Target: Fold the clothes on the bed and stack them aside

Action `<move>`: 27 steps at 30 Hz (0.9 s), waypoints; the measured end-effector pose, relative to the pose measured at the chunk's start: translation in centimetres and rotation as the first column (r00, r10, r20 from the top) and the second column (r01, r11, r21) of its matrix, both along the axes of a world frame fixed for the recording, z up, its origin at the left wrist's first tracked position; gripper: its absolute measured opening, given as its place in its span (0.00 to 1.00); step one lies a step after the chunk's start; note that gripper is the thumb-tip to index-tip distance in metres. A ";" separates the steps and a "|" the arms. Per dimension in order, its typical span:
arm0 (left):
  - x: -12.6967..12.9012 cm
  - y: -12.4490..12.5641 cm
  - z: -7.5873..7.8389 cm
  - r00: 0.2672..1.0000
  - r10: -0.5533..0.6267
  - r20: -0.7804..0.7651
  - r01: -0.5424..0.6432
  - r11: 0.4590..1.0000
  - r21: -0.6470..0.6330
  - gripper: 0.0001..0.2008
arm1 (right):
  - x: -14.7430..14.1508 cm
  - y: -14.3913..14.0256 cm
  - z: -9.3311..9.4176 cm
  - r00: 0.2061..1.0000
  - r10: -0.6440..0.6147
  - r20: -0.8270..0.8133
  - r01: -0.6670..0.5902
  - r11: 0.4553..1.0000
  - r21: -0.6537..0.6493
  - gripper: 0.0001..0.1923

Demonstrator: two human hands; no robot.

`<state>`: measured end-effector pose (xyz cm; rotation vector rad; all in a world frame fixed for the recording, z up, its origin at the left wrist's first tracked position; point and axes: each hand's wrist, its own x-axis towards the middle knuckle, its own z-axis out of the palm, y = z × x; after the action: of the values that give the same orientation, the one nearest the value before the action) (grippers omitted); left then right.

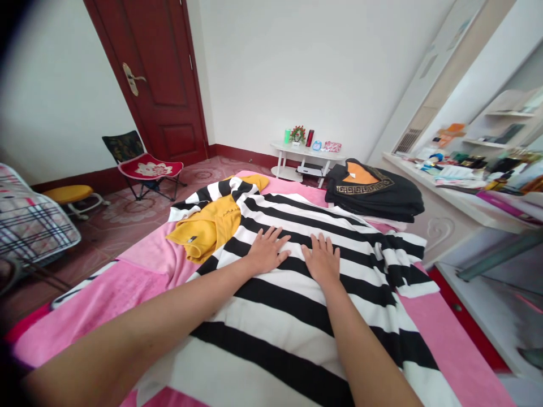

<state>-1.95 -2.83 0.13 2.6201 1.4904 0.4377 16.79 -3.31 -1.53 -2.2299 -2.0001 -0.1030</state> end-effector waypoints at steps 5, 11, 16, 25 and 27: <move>-4.7 1.1 3.3 0.993 -0.105 -0.053 0.103 0.994 -0.046 0.19 | 0.5 -0.3 0.2 1.000 -0.006 -0.003 0.006 1.000 0.031 0.31; -18.2 5.3 6.5 0.825 0.566 0.004 -0.550 0.800 0.240 0.18 | 0.0 -0.2 0.3 1.000 -0.015 0.013 0.014 0.999 0.038 0.30; -25.6 6.9 5.4 0.490 0.870 -0.047 -0.868 0.493 0.063 0.24 | 0.0 -0.2 0.1 1.000 -0.017 0.002 0.016 0.997 0.073 0.29; -19.8 7.6 13.5 0.652 0.740 0.164 -0.756 0.621 0.207 0.22 | 0.2 -0.5 0.7 0.976 0.096 -0.198 -0.039 0.961 0.273 0.24; -15.9 8.1 17.9 0.752 0.625 0.210 -0.658 0.692 0.297 0.23 | 0.5 -0.6 0.9 0.937 0.123 -0.328 0.008 0.929 0.370 0.23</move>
<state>-17.81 5.30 18.01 2.1410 2.4879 0.9518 17.29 -3.93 -0.62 -1.8080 -1.6936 -0.0642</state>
